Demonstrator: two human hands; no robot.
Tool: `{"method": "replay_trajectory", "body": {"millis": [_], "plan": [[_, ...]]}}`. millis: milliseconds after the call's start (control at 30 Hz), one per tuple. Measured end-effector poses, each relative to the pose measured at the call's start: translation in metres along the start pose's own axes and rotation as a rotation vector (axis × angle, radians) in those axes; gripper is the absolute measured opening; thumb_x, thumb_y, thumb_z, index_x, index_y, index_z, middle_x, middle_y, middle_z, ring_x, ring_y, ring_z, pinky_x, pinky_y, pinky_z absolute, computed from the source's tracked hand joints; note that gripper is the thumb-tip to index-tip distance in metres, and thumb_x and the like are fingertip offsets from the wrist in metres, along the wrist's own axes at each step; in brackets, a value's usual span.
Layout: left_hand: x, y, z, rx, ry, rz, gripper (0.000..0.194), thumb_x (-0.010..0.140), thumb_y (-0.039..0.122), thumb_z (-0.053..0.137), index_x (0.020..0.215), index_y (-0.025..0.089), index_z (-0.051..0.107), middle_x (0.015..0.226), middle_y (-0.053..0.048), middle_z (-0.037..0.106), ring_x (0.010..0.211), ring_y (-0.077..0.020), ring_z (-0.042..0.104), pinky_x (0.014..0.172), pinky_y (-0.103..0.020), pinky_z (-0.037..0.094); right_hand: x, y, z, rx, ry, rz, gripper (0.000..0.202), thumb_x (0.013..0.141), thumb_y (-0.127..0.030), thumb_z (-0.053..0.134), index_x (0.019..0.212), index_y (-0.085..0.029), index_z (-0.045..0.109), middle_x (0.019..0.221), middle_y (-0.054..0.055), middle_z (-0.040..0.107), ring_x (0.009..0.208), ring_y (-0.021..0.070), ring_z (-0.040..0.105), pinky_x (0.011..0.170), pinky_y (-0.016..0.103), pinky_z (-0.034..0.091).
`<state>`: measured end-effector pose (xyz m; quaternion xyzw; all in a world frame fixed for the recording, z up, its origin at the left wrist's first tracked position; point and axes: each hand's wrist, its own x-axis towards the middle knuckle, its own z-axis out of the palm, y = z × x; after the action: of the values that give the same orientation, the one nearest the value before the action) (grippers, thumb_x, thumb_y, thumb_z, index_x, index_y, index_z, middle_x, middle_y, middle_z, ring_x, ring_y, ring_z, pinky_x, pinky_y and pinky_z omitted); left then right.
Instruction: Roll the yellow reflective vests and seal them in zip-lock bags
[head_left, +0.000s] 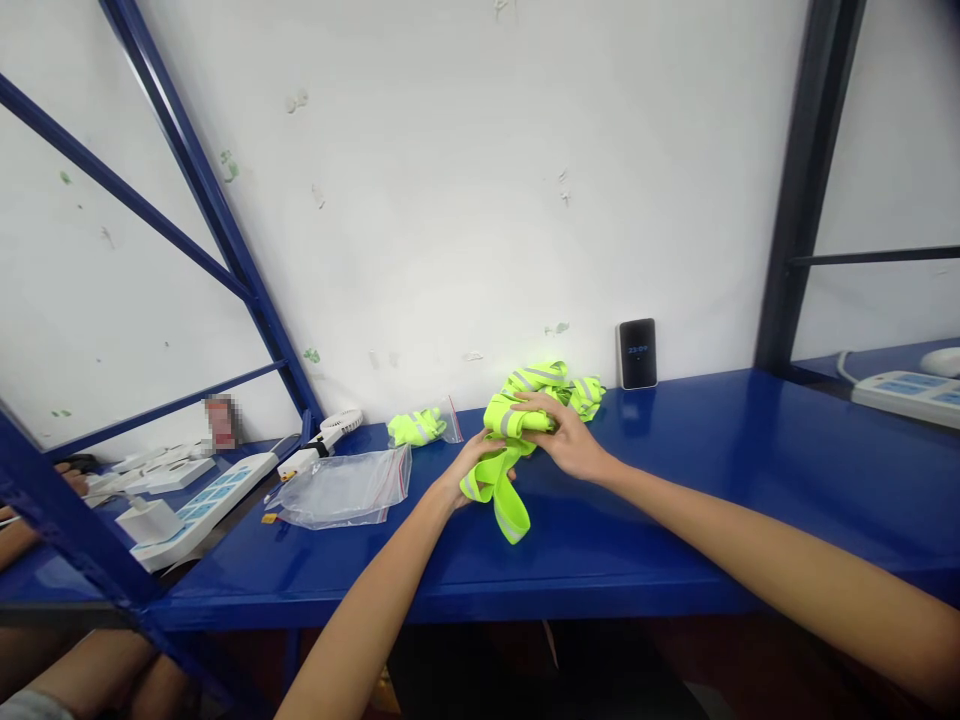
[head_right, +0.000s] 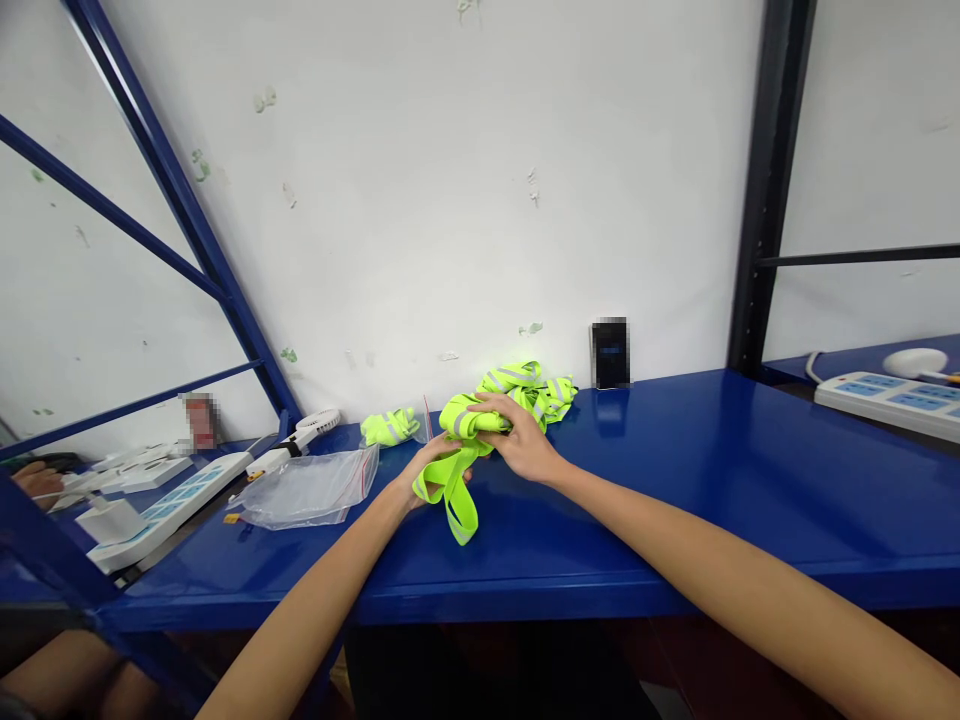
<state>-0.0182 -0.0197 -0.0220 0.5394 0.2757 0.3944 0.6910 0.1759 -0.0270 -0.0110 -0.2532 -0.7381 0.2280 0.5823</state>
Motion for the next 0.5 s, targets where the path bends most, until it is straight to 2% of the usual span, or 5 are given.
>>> {"method": "replay_trajectory", "body": {"millis": [100, 167, 267, 400, 500], "plan": [[-0.0010, -0.0011, -0.0035, -0.048, -0.024, 0.040, 0.049, 0.068, 0.033, 0.072, 0.110, 0.011, 0.060, 0.084, -0.010, 0.070, 0.062, -0.0206, 0.065, 0.057, -0.030, 0.046, -0.0029, 0.0038, 0.0002, -0.108, -0.036, -0.101, 0.042, 0.078, -0.008, 0.057, 0.112, -0.029, 0.069, 0.139, 0.007, 0.050, 0.129, 0.0278, 0.046, 0.107, 0.052, 0.035], [-0.0011, -0.0025, -0.0052, -0.064, -0.033, 0.026, 0.051, 0.070, 0.043, 0.071, 0.107, 0.009, 0.063, 0.081, -0.011, 0.069, 0.065, -0.0220, 0.065, 0.057, -0.030, 0.046, -0.0043, 0.0058, -0.0001, -0.165, -0.052, -0.130, 0.049, 0.076, -0.003, 0.053, 0.114, -0.030, 0.069, 0.141, 0.007, 0.046, 0.131, 0.0279, 0.044, 0.106, 0.052, 0.036], [0.0006, -0.0045, -0.0054, -0.062, 0.003, 0.001, 0.054, 0.073, 0.056, 0.067, 0.102, 0.010, 0.065, 0.073, -0.010, 0.067, 0.061, -0.0190, 0.062, 0.058, -0.029, 0.045, -0.0053, 0.0093, -0.0007, -0.237, -0.123, -0.209, 0.062, 0.073, 0.004, 0.046, 0.120, -0.031, 0.066, 0.145, 0.007, 0.040, 0.134, 0.0277, 0.040, 0.106, 0.051, 0.036], [0.0038, -0.0050, -0.0035, -0.026, 0.072, 0.009, 0.043, 0.074, 0.050, 0.071, 0.089, 0.011, 0.065, 0.064, -0.003, 0.063, 0.051, -0.0121, 0.056, 0.053, -0.025, 0.041, -0.0065, 0.0100, -0.0031, -0.306, -0.260, -0.280, 0.072, 0.068, 0.007, 0.044, 0.126, -0.032, 0.062, 0.148, 0.007, 0.037, 0.138, 0.0291, 0.034, 0.109, 0.053, 0.033], [0.0039, -0.0040, -0.0039, 0.022, 0.081, 0.038, 0.040, 0.072, 0.042, 0.077, 0.091, 0.010, 0.065, 0.067, -0.003, 0.064, 0.053, -0.0111, 0.056, 0.054, -0.024, 0.042, -0.0086, 0.0039, -0.0071, -0.315, -0.339, -0.255, 0.069, 0.072, 0.002, 0.051, 0.132, -0.033, 0.056, 0.152, 0.007, 0.032, 0.141, 0.0305, 0.030, 0.112, 0.054, 0.028]]}}
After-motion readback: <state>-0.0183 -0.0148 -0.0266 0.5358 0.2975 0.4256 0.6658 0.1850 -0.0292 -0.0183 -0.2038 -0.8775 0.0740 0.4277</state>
